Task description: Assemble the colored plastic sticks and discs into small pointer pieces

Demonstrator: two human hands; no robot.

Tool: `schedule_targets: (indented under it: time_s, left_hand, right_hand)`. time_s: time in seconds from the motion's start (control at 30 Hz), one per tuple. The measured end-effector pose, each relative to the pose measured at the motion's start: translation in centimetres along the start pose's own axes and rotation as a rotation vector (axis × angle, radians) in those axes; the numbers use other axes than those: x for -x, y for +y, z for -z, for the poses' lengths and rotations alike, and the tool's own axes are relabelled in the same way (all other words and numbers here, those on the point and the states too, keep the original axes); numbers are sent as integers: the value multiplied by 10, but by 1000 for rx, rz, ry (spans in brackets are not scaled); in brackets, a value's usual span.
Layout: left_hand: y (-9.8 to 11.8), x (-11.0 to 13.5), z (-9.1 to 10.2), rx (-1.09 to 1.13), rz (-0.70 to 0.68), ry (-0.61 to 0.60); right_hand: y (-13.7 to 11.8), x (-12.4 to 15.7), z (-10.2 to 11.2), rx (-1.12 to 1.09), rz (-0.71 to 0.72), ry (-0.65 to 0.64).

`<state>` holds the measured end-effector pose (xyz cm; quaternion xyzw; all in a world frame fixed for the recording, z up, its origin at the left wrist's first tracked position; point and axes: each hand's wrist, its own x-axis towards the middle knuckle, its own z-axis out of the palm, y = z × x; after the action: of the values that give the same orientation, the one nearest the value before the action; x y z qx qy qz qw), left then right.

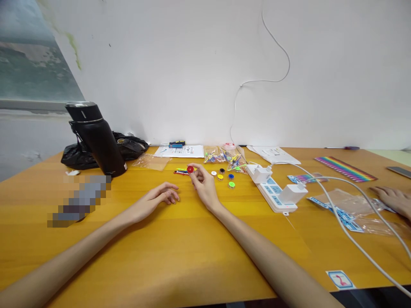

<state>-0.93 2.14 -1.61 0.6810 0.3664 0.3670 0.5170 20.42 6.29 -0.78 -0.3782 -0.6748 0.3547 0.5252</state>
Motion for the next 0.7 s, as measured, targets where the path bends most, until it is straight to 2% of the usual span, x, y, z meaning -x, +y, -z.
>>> schedule_targets:
  time_s: [0.7]
  left_hand:
    - [5,2,0,-9,-4,-35]
  right_hand:
    - [7,-1,-4,-160,-40,78]
